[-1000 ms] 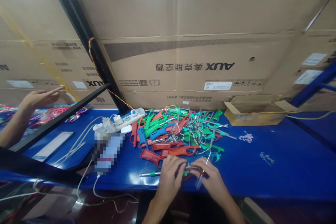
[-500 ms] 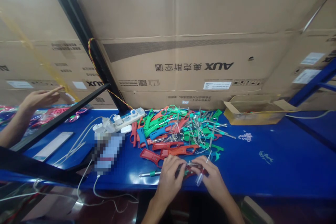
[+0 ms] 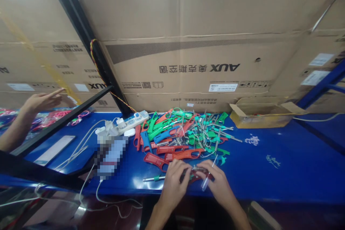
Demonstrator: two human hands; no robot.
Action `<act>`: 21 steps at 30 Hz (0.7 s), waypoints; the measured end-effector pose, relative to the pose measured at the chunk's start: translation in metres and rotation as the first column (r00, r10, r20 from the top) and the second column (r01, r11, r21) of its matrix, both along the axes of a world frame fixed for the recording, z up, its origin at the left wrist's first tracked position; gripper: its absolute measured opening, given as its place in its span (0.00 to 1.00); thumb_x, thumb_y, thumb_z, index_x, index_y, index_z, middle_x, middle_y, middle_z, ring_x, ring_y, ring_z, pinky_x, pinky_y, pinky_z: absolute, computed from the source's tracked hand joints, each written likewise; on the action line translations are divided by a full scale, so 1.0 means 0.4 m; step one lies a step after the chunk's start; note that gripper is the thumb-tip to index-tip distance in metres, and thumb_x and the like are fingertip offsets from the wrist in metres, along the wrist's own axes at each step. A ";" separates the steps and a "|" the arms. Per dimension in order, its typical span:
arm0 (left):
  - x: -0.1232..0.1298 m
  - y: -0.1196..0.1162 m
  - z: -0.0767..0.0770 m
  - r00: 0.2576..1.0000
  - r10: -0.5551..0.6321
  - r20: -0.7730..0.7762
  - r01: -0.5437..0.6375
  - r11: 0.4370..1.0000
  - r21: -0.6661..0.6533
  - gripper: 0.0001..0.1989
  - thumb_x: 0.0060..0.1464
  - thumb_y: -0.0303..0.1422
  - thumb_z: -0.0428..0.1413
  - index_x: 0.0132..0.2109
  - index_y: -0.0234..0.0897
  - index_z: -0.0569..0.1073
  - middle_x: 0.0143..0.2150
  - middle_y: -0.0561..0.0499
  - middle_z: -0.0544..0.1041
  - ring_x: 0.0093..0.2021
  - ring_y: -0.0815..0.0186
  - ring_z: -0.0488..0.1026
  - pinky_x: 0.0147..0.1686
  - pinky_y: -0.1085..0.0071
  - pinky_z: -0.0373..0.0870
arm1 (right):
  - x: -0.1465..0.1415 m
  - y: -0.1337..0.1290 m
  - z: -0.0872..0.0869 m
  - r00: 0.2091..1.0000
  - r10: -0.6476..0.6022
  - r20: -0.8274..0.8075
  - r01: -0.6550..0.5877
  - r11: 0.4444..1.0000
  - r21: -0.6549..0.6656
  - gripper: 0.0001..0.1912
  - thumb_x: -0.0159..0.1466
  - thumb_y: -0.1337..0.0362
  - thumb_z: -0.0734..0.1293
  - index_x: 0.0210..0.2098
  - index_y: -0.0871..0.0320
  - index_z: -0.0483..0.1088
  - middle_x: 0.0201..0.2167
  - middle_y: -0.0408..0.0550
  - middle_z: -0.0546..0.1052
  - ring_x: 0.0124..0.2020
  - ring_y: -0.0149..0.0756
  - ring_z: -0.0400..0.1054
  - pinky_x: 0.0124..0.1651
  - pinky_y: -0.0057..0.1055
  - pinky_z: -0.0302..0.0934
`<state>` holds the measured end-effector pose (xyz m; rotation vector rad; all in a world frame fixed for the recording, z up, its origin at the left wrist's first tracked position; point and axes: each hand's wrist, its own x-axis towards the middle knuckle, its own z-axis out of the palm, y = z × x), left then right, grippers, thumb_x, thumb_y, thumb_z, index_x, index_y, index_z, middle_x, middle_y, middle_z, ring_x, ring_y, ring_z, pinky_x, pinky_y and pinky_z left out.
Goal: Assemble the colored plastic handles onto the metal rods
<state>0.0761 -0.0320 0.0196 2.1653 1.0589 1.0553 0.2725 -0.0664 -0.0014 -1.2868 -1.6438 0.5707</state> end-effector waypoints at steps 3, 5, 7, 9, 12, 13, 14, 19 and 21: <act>0.001 0.001 -0.004 1.000 0.001 0.010 -0.001 1.000 0.007 0.10 0.70 0.32 0.50 0.43 0.39 0.76 0.38 0.47 0.78 0.41 0.58 0.74 0.44 0.60 0.69 | 0.000 -0.001 0.003 1.000 -0.006 -0.002 0.006 1.000 -0.003 0.11 0.70 0.54 0.67 0.44 0.52 0.78 0.41 0.50 0.80 0.42 0.41 0.77 0.45 0.30 0.73; 0.002 0.002 -0.006 1.000 0.001 0.022 -0.001 1.000 0.015 0.10 0.70 0.32 0.50 0.43 0.39 0.76 0.38 0.47 0.78 0.41 0.59 0.73 0.44 0.61 0.69 | 0.000 -0.001 0.004 1.000 -0.007 -0.005 0.007 1.000 -0.004 0.11 0.71 0.54 0.67 0.45 0.52 0.78 0.41 0.50 0.80 0.42 0.40 0.77 0.45 0.30 0.73; 0.003 0.003 -0.009 0.999 0.001 0.033 -0.001 1.000 0.026 0.10 0.70 0.32 0.51 0.43 0.39 0.77 0.37 0.47 0.78 0.40 0.59 0.73 0.44 0.62 0.69 | -0.001 -0.001 0.003 1.000 -0.004 -0.010 0.003 1.000 -0.004 0.11 0.71 0.54 0.67 0.45 0.52 0.78 0.41 0.50 0.79 0.41 0.40 0.77 0.46 0.31 0.73; 0.003 0.004 -0.010 0.999 -0.001 0.033 0.000 1.000 0.027 0.10 0.70 0.32 0.51 0.43 0.40 0.77 0.37 0.48 0.78 0.40 0.59 0.73 0.44 0.62 0.69 | -0.001 -0.001 0.002 1.000 0.002 -0.015 -0.002 1.000 -0.001 0.11 0.71 0.54 0.67 0.45 0.52 0.77 0.41 0.49 0.79 0.41 0.40 0.77 0.46 0.30 0.72; 0.003 0.004 -0.012 1.000 -0.011 0.024 0.010 1.000 0.022 0.10 0.70 0.32 0.51 0.43 0.39 0.77 0.38 0.47 0.78 0.41 0.59 0.73 0.44 0.62 0.69 | -0.001 0.000 0.001 1.000 0.015 -0.016 -0.015 1.000 0.005 0.11 0.71 0.54 0.67 0.45 0.52 0.77 0.41 0.49 0.79 0.42 0.40 0.76 0.46 0.30 0.72; 0.002 0.004 -0.013 1.000 -0.014 0.022 0.014 1.000 0.019 0.10 0.70 0.32 0.50 0.43 0.39 0.76 0.38 0.47 0.78 0.41 0.59 0.73 0.44 0.62 0.69 | -0.001 0.000 0.001 1.000 0.019 -0.014 -0.019 1.000 0.006 0.11 0.71 0.54 0.67 0.45 0.52 0.77 0.41 0.49 0.79 0.42 0.40 0.76 0.46 0.30 0.72; 0.002 0.005 -0.014 1.000 -0.016 0.022 0.016 1.000 0.017 0.10 0.70 0.32 0.50 0.43 0.39 0.76 0.38 0.46 0.78 0.41 0.59 0.73 0.44 0.62 0.69 | -0.001 0.000 0.001 1.000 0.023 -0.012 -0.023 1.000 0.006 0.11 0.71 0.54 0.67 0.44 0.52 0.77 0.41 0.50 0.79 0.42 0.40 0.76 0.45 0.30 0.72; 0.001 0.008 -0.019 1.000 -0.016 0.015 0.016 1.000 0.023 0.09 0.70 0.31 0.52 0.43 0.39 0.77 0.38 0.48 0.78 0.41 0.60 0.73 0.44 0.63 0.68 | 0.001 0.000 0.003 0.999 0.031 -0.013 -0.031 0.999 0.022 0.10 0.71 0.56 0.67 0.44 0.52 0.78 0.41 0.49 0.79 0.41 0.40 0.77 0.45 0.30 0.72; 0.000 0.011 -0.020 1.000 -0.015 0.015 0.015 0.999 0.029 0.09 0.69 0.31 0.52 0.43 0.39 0.77 0.38 0.48 0.79 0.40 0.60 0.73 0.43 0.64 0.68 | 0.001 0.000 0.002 0.999 0.033 -0.013 -0.033 0.999 0.029 0.09 0.71 0.56 0.67 0.44 0.52 0.78 0.40 0.49 0.79 0.41 0.40 0.77 0.45 0.30 0.72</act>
